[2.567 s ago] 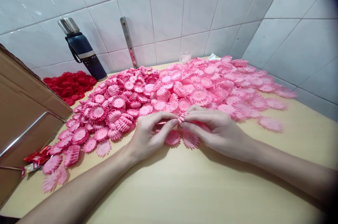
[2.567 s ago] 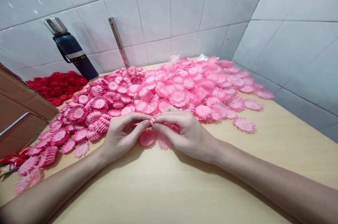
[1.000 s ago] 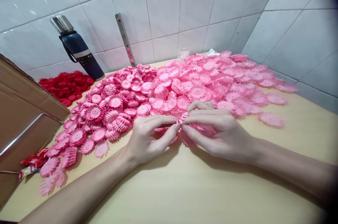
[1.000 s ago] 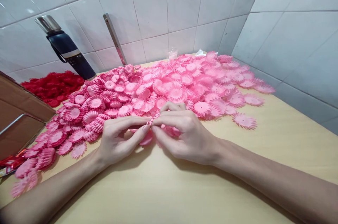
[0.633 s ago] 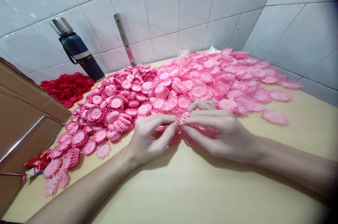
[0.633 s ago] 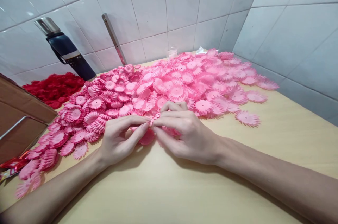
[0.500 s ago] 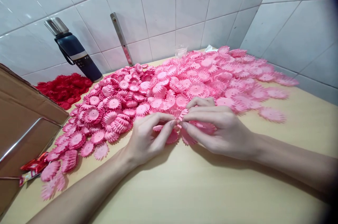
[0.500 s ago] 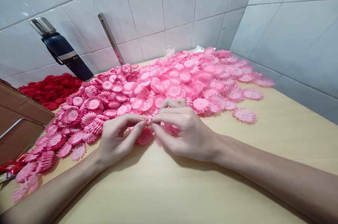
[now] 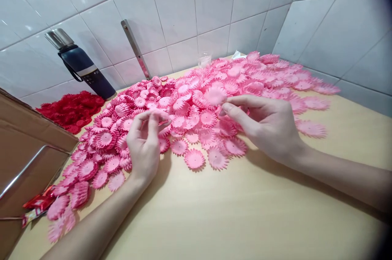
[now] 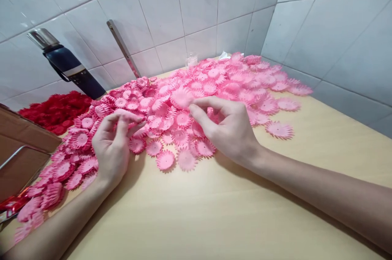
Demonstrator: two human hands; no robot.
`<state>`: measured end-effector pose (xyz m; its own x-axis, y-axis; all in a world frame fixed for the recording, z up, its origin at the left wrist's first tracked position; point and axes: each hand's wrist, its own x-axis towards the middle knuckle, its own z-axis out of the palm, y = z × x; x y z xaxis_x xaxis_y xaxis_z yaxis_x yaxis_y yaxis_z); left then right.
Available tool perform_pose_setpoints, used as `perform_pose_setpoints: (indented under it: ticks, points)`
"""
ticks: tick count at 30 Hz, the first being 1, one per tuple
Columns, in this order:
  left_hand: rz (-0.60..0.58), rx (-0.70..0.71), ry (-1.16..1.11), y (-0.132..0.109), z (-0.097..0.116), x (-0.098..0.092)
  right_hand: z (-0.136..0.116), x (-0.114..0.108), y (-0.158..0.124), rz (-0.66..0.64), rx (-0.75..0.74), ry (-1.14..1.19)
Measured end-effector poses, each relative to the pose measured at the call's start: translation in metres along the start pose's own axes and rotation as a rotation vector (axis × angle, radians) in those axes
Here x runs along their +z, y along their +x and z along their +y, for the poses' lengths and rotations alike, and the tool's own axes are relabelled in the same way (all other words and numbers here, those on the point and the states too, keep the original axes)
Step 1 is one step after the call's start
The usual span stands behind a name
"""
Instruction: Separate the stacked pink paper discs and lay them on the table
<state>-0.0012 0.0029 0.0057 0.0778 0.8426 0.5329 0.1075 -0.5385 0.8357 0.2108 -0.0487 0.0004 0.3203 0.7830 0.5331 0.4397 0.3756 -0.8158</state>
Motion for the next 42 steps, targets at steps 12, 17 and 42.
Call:
perform_pose_setpoints:
  ticks: [12,17,42]
  points:
    - [-0.172,0.295,0.664,0.001,0.008,-0.011,-0.008,0.0,-0.006,-0.066,-0.183,-0.035]
    - [-0.395,0.299,0.845,-0.004,0.006,-0.006,-0.008,0.0,-0.005,-0.115,-0.286,-0.009]
    - [-0.509,0.418,0.82,-0.007,-0.001,-0.007,-0.004,0.001,-0.006,-0.158,-0.408,-0.003]
